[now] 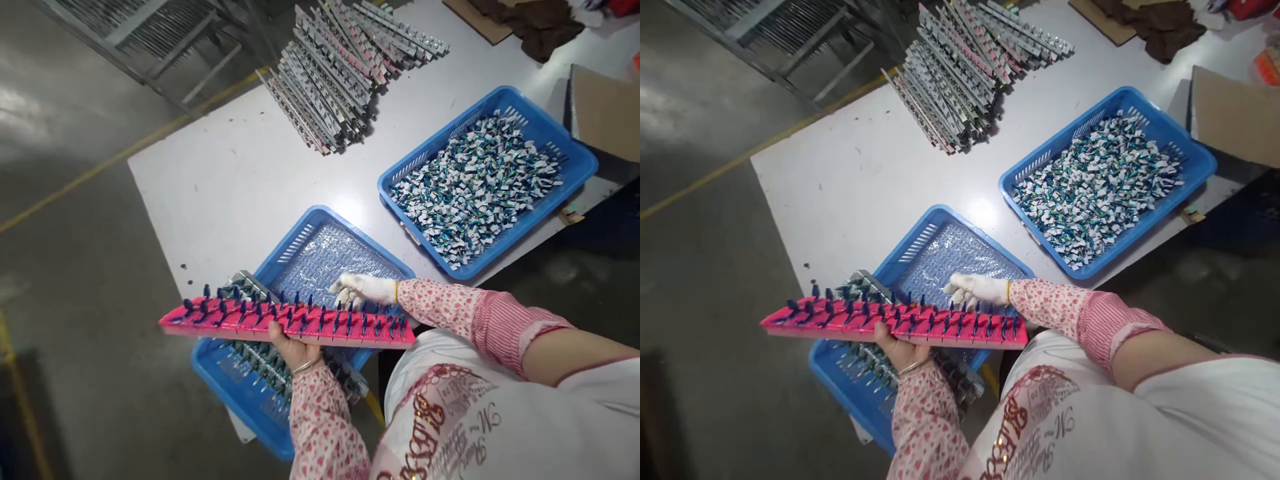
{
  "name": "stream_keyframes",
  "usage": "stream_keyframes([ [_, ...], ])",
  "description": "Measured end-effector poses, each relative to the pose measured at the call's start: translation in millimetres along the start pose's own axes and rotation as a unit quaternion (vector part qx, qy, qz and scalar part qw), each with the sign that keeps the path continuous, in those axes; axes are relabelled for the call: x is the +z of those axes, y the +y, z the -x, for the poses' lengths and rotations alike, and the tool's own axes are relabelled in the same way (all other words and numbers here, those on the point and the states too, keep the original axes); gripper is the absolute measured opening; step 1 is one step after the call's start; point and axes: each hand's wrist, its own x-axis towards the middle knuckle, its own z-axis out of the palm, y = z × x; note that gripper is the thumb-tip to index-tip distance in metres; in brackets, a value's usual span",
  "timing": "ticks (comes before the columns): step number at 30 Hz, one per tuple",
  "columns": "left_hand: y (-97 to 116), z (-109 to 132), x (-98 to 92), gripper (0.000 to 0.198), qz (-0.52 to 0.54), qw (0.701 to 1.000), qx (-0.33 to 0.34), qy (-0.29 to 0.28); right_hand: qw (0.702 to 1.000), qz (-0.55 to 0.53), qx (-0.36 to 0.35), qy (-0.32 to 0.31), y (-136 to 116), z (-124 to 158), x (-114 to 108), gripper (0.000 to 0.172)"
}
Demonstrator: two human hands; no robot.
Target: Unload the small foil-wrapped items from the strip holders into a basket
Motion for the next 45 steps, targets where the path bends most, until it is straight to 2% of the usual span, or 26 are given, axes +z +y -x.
stream_keyframes([
  [2, -6.9, 1.8, -2.8, 0.043, -0.004, 1.000, 0.003, 0.030, 0.981, 0.190, -0.049, 0.003, -8.0, -4.3, 5.0, 0.063],
  [4, -11.6, 5.0, -2.6, 0.041, -0.005, 0.998, 0.003, 0.057, 0.934, 0.348, -0.081, 0.022, -11.9, -8.3, 14.6, 0.063],
  [6, -13.6, 8.6, -1.5, 0.039, -0.007, 0.998, -0.006, 0.066, 0.909, 0.405, -0.100, 0.020, -10.9, -12.6, 22.5, 0.058],
  [8, -13.9, 11.7, -1.1, 0.037, -0.004, 0.998, -0.004, 0.062, 0.915, 0.388, -0.110, -0.007, -6.6, -17.3, 24.8, 0.048],
  [10, -13.7, 14.0, -1.8, 0.035, 0.004, 0.998, 0.006, 0.060, 0.941, 0.320, -0.102, -0.030, -1.3, -21.3, 21.6, 0.037],
  [13, -14.9, 16.5, -4.2, 0.038, 0.020, 0.999, 0.008, 0.049, 0.981, 0.177, -0.022, -0.072, 3.8, -24.0, 13.1, 0.033],
  [16, -18.0, 18.5, -7.1, 0.044, 0.025, 0.999, -0.005, 0.041, 0.988, 0.085, 0.062, -0.117, 3.9, -22.4, 8.6, 0.036],
  [18, -19.3, 19.6, -8.2, 0.047, 0.027, 0.999, -0.013, 0.041, 0.987, 0.078, 0.083, -0.114, 1.9, -19.8, 9.4, 0.033],
  [20, -18.4, 20.6, -7.5, 0.047, 0.031, 0.999, -0.006, 0.036, 0.987, 0.109, 0.058, -0.100, -1.5, -16.2, 12.4, 0.030],
  [23, -13.0, 21.5, -2.9, 0.045, 0.039, 0.998, 0.016, 0.037, 0.975, 0.200, -0.066, -0.065, -8.4, -10.0, 17.8, 0.029],
  [25, -8.7, 21.4, 1.0, 0.044, 0.037, 0.999, 0.004, 0.037, 0.958, 0.245, -0.139, -0.049, -12.2, -6.9, 19.6, 0.030],
  [27, -6.1, 21.0, 4.2, 0.046, 0.036, 0.999, -0.012, 0.032, 0.959, 0.236, -0.151, -0.042, -13.4, -5.9, 19.1, 0.030],
  [30, -6.9, 20.7, 6.6, 0.047, 0.039, 0.999, -0.021, 0.022, 0.988, 0.127, -0.062, -0.058, -9.1, -8.2, 14.6, 0.027],
  [32, -9.7, 21.2, 6.8, 0.047, 0.036, 0.999, -0.026, 0.016, 0.995, 0.062, 0.006, -0.076, -4.5, -10.6, 10.4, 0.027],
  [37, -15.8, 24.9, 5.7, 0.048, 0.036, 0.999, -0.022, 0.014, 0.990, 0.050, 0.058, -0.116, -0.9, -12.1, 3.1, 0.030],
  [39, -15.4, 25.4, 5.7, 0.048, 0.034, 0.999, -0.022, 0.018, 0.989, 0.087, 0.027, -0.120, -4.1, -10.6, 4.0, 0.029],
  [43, -8.4, 22.7, 8.3, 0.048, 0.026, 0.998, -0.038, 0.030, 0.961, 0.219, -0.148, -0.086, -13.6, -6.5, 9.9, 0.028],
  [45, -4.0, 21.1, 10.7, 0.047, 0.030, 0.998, -0.040, 0.026, 0.962, 0.213, -0.160, -0.061, -16.3, -5.5, 12.3, 0.028],
])
